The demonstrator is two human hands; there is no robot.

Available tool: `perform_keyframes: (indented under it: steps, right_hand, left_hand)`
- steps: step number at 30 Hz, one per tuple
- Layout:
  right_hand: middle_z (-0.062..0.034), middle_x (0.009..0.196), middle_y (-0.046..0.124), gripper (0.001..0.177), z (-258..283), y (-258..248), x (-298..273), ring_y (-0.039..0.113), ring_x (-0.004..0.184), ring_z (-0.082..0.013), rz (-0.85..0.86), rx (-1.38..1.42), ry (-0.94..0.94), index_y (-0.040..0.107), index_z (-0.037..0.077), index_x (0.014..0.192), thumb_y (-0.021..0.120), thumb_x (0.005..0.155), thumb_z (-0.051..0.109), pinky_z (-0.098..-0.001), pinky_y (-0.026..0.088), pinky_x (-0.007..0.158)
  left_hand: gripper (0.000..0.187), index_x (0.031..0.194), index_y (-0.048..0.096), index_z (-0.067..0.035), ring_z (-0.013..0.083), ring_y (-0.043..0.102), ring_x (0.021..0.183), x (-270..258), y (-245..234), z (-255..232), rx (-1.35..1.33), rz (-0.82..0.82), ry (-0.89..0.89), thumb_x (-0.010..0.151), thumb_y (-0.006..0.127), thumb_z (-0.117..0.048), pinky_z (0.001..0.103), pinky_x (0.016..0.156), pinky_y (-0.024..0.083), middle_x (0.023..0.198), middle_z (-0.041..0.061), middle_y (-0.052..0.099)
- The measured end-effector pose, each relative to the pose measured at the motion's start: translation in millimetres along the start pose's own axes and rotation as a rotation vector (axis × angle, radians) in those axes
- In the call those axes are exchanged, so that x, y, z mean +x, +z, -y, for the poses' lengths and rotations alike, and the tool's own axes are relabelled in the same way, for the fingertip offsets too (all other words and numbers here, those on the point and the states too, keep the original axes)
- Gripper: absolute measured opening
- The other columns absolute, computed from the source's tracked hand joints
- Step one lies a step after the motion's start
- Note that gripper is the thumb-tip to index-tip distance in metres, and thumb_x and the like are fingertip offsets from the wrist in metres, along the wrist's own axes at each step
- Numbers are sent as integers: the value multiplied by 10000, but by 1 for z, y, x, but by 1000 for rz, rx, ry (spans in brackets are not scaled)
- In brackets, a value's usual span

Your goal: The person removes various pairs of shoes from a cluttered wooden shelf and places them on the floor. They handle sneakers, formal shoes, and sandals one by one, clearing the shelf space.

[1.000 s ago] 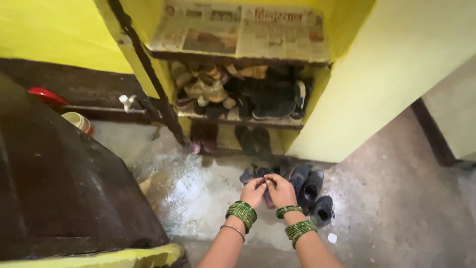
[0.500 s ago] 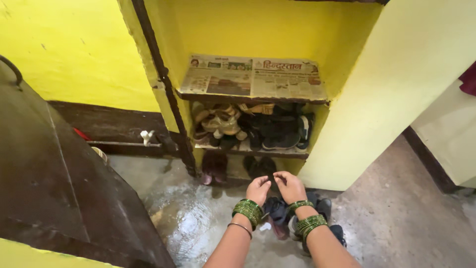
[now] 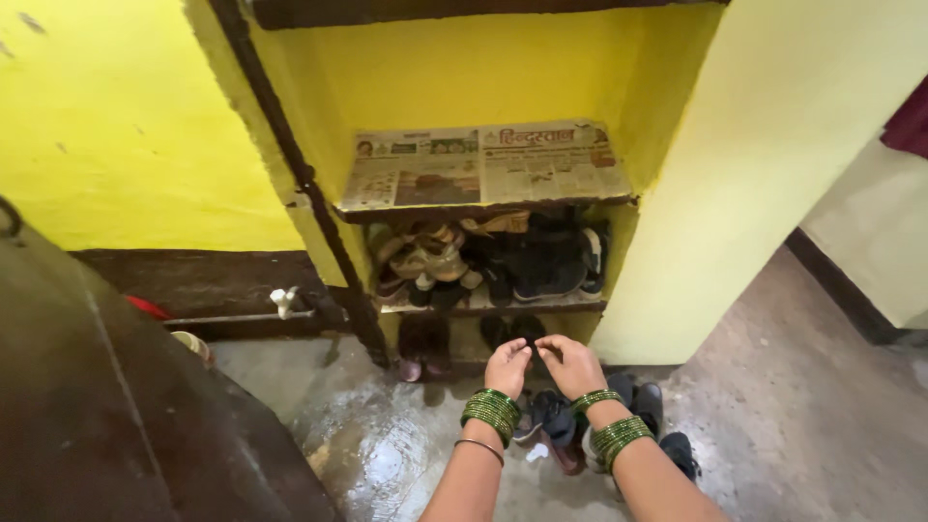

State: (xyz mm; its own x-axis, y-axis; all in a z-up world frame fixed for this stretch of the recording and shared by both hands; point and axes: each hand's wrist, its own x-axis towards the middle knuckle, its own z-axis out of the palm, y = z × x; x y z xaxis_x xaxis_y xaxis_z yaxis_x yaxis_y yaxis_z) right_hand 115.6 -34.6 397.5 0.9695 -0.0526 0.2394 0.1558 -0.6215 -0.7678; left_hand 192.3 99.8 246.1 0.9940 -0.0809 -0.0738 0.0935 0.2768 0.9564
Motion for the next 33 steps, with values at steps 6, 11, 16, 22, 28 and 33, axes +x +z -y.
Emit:
perform_keyframes:
  steps: [6, 11, 16, 22, 28, 33]
  right_hand:
    - [-116, 1028, 782, 228, -34, 2, 29, 759, 922, -261, 32, 17, 40, 750, 91, 1104, 689, 908, 190, -360, 588, 825]
    - [-110, 1021, 789, 217, -67, 8, 64, 770, 920, -236, 27, 59, 22, 761, 88, 1096, 697, 909, 176, -341, 596, 829]
    - [-99, 1028, 790, 218, -93, -2, 104, 768, 922, -219, 86, 103, 79, 760, 94, 1101, 695, 908, 172, -338, 594, 832]
    - [-97, 1031, 794, 218, -125, -10, 139, 770, 926, -197, 121, 153, 116, 760, 82, 1102, 700, 912, 172, -324, 595, 848]
    - [-88, 1017, 806, 225, -173, 6, 163, 776, 918, -187, 119, 228, 124, 760, 78, 1103, 691, 904, 157, -319, 599, 841]
    - [-110, 1019, 796, 211, -200, 16, 184, 767, 899, -219, 71, 210, 88, 740, 48, 1106, 674, 921, 127, -333, 600, 835]
  left_hand:
    - [405, 1308, 618, 22, 133, 690, 929, 24, 19, 8, 78, -12, -9, 955, 675, -168, 280, 837, 576, 1088, 79, 735]
    - [414, 1297, 636, 37, 133, 675, 900, 49, 33, 11, 128, -50, 26, 951, 686, -186, 278, 813, 562, 1059, 97, 734]
    - [431, 1334, 628, 4, 139, 616, 839, 73, 52, -20, 229, -81, -64, 963, 669, -213, 295, 756, 524, 1018, 102, 704]
    - [442, 1334, 588, -10, 133, 706, 1000, 83, 72, -38, 384, -55, 4, 955, 657, -227, 283, 904, 548, 1100, 83, 755]
    - [484, 1353, 599, -57, 271, 694, 1099, 98, 87, -72, 737, -67, -33, 937, 656, -299, 364, 969, 535, 1208, 145, 704]
    - [488, 1348, 619, -108, 375, 563, 1273, 130, 99, -111, 1042, -26, 125, 912, 673, -319, 435, 1104, 435, 1336, 183, 634]
